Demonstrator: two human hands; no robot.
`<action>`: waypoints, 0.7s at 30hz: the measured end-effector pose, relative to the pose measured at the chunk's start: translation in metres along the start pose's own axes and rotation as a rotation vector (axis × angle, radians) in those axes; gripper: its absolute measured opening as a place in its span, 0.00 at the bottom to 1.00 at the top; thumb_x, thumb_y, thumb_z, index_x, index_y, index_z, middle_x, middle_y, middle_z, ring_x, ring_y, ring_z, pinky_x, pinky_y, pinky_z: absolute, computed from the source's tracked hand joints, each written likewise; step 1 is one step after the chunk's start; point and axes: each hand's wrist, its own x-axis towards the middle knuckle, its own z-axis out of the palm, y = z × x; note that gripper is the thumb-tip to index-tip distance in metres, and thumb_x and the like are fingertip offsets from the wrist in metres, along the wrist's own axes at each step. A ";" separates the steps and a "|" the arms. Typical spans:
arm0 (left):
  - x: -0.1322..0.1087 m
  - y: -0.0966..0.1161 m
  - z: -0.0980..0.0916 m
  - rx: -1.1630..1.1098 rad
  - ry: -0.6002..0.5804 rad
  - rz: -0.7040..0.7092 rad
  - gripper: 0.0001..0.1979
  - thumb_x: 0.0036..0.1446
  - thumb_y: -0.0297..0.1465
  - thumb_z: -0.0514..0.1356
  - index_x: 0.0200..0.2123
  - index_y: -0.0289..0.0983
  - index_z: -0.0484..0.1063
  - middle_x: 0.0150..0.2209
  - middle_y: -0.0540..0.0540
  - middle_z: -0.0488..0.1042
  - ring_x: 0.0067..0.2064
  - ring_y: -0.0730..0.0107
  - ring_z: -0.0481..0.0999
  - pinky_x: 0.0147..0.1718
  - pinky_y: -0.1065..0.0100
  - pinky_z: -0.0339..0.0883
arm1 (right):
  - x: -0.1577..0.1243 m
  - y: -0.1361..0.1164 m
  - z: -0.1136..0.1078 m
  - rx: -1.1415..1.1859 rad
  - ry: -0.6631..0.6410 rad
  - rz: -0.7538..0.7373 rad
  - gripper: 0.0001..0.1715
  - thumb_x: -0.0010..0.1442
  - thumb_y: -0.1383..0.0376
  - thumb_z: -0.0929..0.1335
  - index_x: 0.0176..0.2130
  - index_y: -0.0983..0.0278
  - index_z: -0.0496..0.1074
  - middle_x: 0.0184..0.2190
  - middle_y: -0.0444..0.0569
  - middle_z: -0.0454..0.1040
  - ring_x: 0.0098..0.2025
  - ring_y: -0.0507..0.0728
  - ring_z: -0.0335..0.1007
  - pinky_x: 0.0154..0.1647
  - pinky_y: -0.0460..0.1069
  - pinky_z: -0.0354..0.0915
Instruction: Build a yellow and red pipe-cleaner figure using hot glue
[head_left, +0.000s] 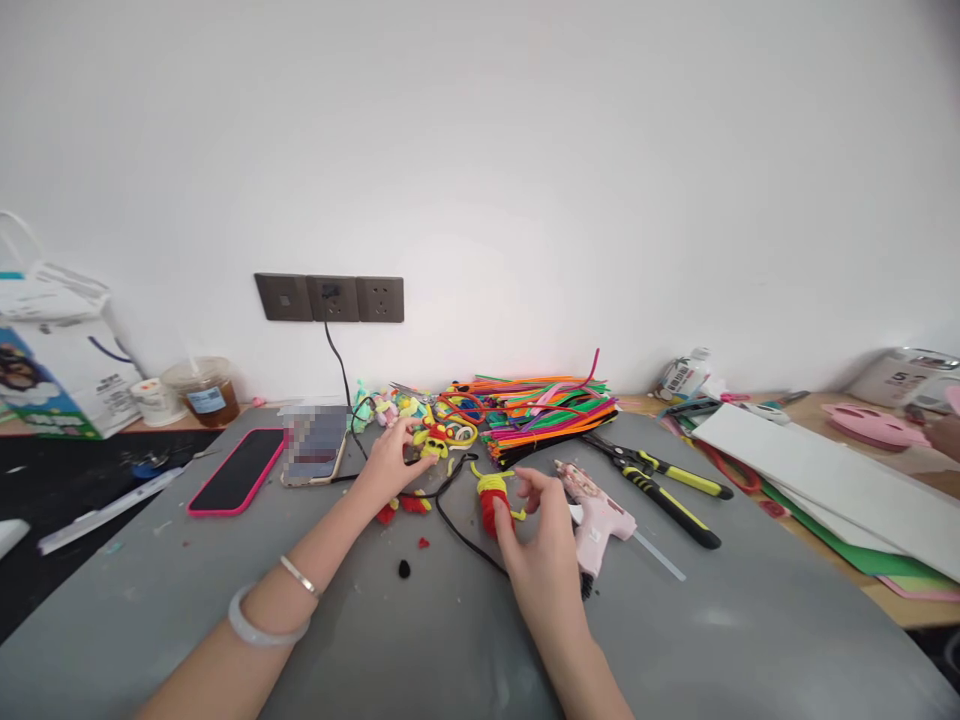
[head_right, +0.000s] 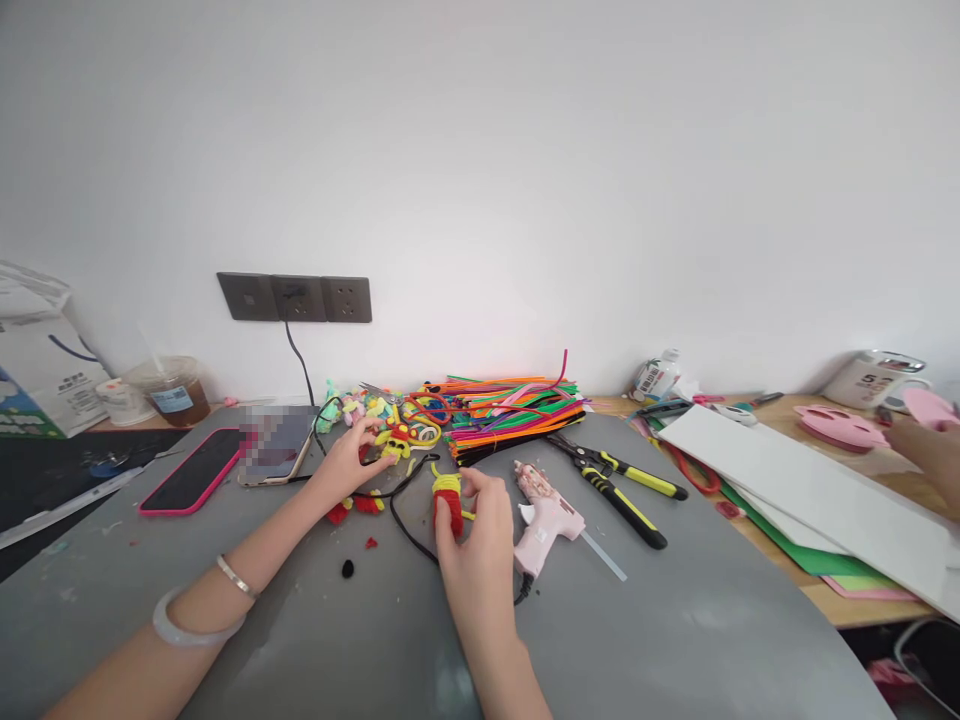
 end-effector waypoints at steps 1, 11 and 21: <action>0.000 0.001 0.000 -0.018 0.004 -0.005 0.27 0.47 0.42 0.70 0.50 0.41 0.70 0.35 0.45 0.79 0.46 0.50 0.79 0.49 0.53 0.68 | 0.004 0.006 0.001 -0.048 -0.005 0.022 0.15 0.64 0.61 0.65 0.51 0.61 0.65 0.36 0.49 0.67 0.37 0.60 0.66 0.39 0.54 0.65; 0.001 0.013 0.000 -0.523 0.113 -0.141 0.31 0.47 0.42 0.71 0.53 0.41 0.68 0.48 0.41 0.79 0.52 0.54 0.78 0.48 0.58 0.72 | 0.004 0.017 0.012 -0.173 -0.204 0.147 0.22 0.57 0.60 0.69 0.51 0.61 0.66 0.32 0.47 0.74 0.38 0.64 0.69 0.43 0.60 0.60; -0.018 0.048 0.008 -0.877 -0.010 -0.302 0.24 0.44 0.45 0.72 0.40 0.37 0.76 0.42 0.42 0.80 0.43 0.60 0.80 0.36 0.64 0.74 | 0.009 0.010 0.014 0.552 -0.178 0.256 0.26 0.61 0.59 0.70 0.56 0.60 0.62 0.43 0.50 0.71 0.42 0.57 0.72 0.41 0.52 0.71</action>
